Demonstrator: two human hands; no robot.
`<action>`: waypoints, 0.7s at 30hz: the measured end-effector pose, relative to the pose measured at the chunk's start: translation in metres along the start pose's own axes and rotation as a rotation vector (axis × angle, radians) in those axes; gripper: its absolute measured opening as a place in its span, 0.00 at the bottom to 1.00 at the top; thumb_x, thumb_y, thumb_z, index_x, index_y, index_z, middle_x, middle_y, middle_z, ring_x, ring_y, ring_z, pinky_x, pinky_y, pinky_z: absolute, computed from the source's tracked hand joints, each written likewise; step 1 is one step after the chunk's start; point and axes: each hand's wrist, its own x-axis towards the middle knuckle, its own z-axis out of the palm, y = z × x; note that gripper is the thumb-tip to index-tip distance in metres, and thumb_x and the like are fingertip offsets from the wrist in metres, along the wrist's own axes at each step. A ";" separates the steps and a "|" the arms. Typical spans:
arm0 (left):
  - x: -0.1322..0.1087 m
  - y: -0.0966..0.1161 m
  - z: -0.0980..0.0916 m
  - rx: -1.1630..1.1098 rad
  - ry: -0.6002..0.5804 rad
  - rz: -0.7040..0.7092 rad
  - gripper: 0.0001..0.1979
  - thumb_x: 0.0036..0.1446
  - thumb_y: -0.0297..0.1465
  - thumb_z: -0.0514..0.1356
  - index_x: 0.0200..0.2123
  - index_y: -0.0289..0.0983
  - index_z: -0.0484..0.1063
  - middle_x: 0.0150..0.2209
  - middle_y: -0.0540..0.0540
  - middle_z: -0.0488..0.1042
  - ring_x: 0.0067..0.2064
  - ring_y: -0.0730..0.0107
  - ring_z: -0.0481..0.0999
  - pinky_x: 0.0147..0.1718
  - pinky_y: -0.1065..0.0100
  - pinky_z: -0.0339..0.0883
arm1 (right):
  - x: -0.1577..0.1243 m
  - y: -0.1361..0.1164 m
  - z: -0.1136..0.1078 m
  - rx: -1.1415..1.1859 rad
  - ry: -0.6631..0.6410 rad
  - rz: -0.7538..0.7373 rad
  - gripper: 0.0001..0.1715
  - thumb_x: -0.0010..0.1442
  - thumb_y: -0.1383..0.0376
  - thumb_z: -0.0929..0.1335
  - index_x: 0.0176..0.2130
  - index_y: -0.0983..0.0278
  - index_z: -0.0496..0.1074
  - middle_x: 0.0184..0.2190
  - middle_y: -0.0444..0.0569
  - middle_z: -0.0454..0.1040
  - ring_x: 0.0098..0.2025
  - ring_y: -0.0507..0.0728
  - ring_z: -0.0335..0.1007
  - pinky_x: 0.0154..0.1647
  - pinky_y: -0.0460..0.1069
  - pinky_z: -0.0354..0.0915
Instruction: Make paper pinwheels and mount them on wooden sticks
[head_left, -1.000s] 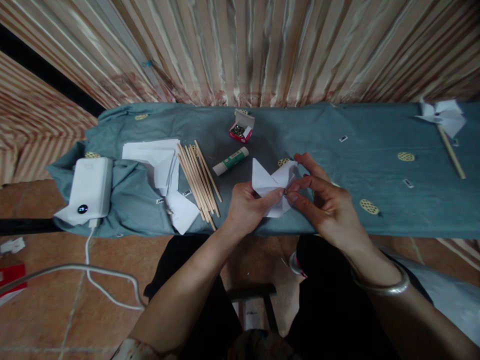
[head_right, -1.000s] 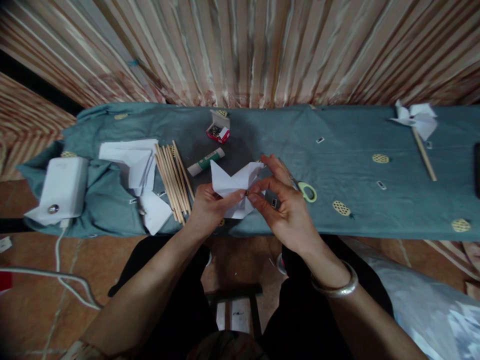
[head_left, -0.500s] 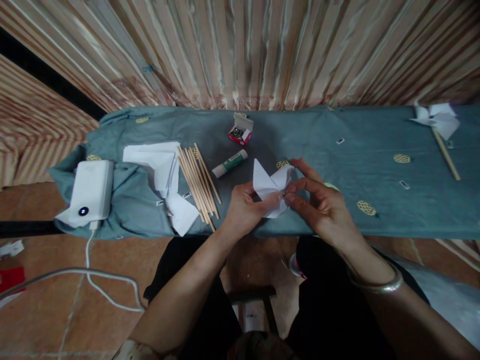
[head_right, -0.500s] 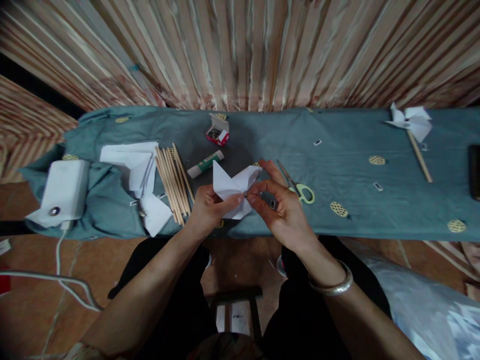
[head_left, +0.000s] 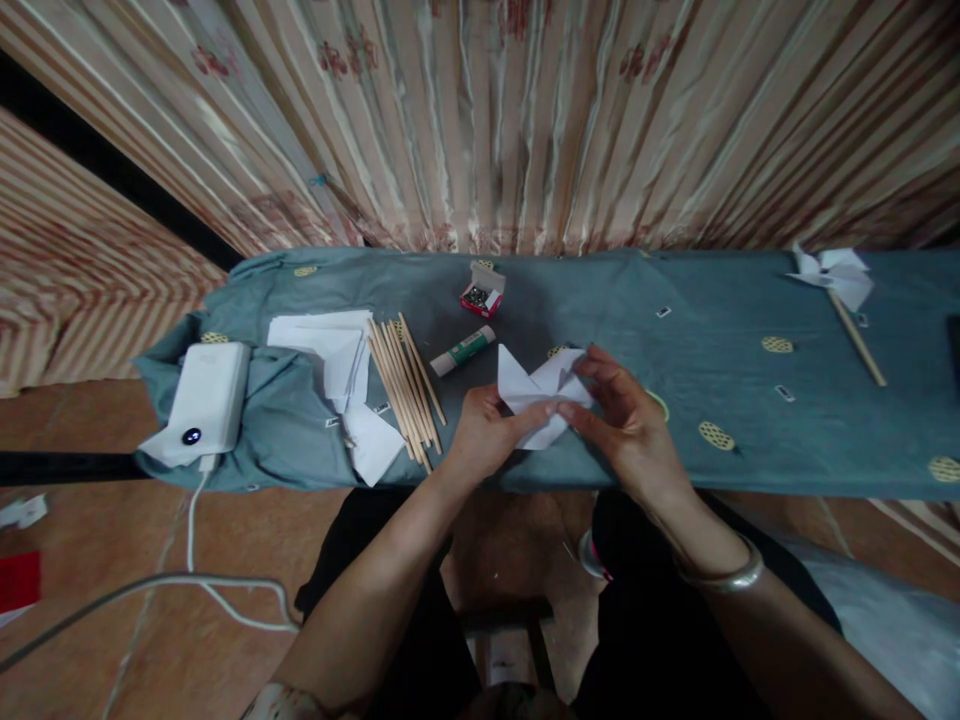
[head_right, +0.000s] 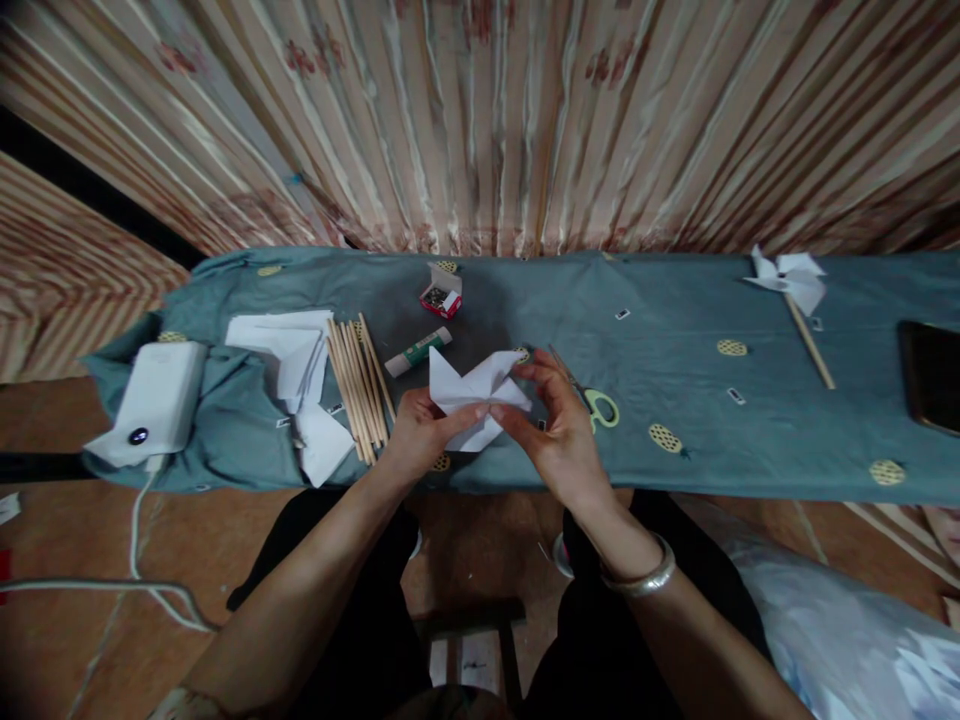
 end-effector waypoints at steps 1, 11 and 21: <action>0.000 0.000 0.000 -0.001 0.007 -0.005 0.19 0.39 0.42 0.73 0.31 0.33 0.82 0.30 0.45 0.82 0.30 0.67 0.77 0.32 0.68 0.70 | 0.001 0.000 0.001 0.068 0.021 0.035 0.30 0.50 0.54 0.77 0.50 0.56 0.70 0.64 0.52 0.64 0.68 0.64 0.57 0.68 0.64 0.54; -0.004 -0.002 0.001 -0.087 0.017 -0.089 0.20 0.36 0.41 0.75 0.30 0.32 0.81 0.28 0.45 0.81 0.27 0.69 0.76 0.29 0.69 0.69 | 0.004 -0.016 0.006 0.425 -0.063 0.343 0.40 0.40 0.56 0.81 0.51 0.56 0.70 0.40 0.46 0.82 0.37 0.61 0.80 0.41 0.56 0.75; -0.001 -0.007 0.001 -0.053 0.030 -0.078 0.21 0.35 0.43 0.74 0.29 0.33 0.81 0.29 0.44 0.81 0.28 0.67 0.77 0.30 0.67 0.70 | 0.004 -0.014 0.006 0.388 -0.064 0.307 0.32 0.43 0.59 0.80 0.48 0.55 0.71 0.37 0.43 0.82 0.35 0.59 0.79 0.39 0.55 0.74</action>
